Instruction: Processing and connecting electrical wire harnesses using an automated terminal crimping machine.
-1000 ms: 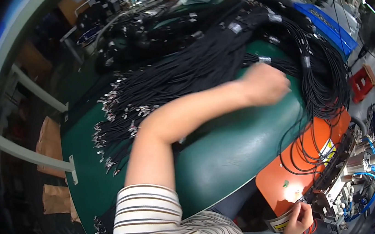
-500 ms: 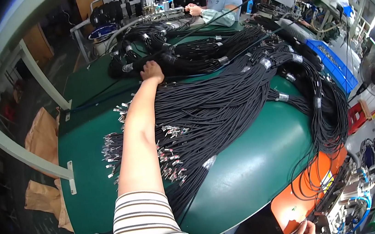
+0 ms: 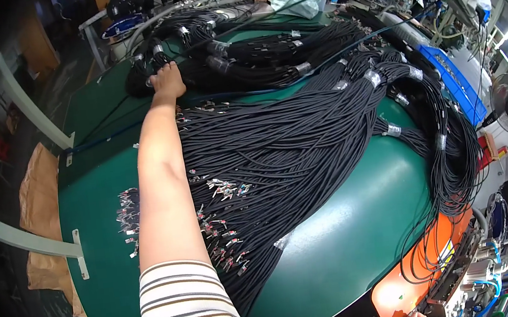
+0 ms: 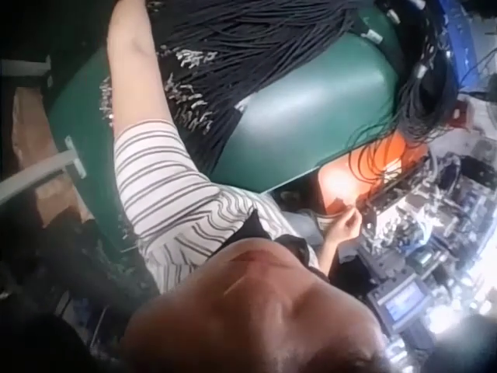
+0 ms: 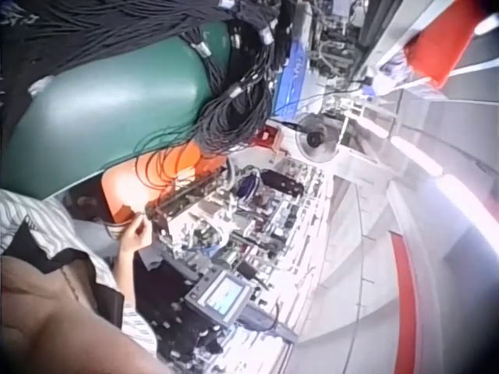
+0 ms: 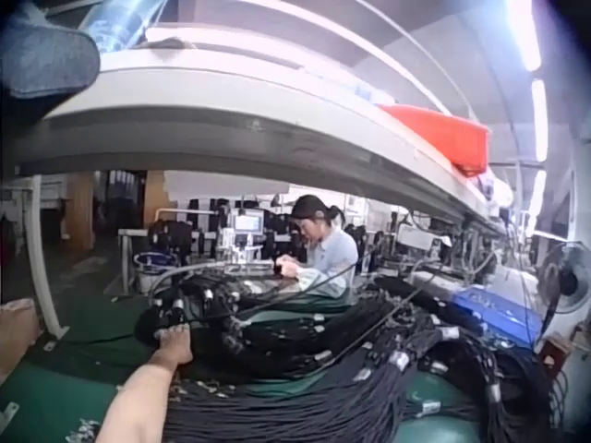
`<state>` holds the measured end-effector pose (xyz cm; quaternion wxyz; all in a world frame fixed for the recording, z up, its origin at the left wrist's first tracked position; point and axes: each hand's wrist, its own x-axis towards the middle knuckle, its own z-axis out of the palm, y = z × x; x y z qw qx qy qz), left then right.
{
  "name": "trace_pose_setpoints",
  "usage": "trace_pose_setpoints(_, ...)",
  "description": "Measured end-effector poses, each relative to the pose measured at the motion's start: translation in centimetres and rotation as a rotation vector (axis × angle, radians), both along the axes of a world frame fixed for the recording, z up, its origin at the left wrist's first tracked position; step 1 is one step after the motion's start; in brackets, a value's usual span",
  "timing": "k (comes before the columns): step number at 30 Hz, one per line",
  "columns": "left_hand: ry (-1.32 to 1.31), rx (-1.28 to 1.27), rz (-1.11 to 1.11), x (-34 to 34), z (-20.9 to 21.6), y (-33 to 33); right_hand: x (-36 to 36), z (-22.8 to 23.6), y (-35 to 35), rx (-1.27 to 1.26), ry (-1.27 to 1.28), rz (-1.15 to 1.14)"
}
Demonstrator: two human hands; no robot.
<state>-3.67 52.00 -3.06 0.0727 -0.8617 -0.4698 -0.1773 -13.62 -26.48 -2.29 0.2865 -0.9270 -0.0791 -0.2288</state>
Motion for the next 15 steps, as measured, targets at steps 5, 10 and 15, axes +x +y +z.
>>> trace_pose_setpoints(5, 0.155, -0.089, 0.022, 0.8, 2.8, 0.7, -0.1, 0.1, 0.5, -0.020, -0.057, -0.025)
trace_pose_setpoints(10, 0.090, -0.136, 0.044, 0.5, 2.5, -0.3, -0.4, 1.0, 1.0, -0.032, -0.046, 0.004)
trace_pose_setpoints(15, 0.098, -0.071, -0.104, -0.8, 5.7, -3.3, -0.1, 1.4, 1.0, -0.097, -0.034, -0.002)
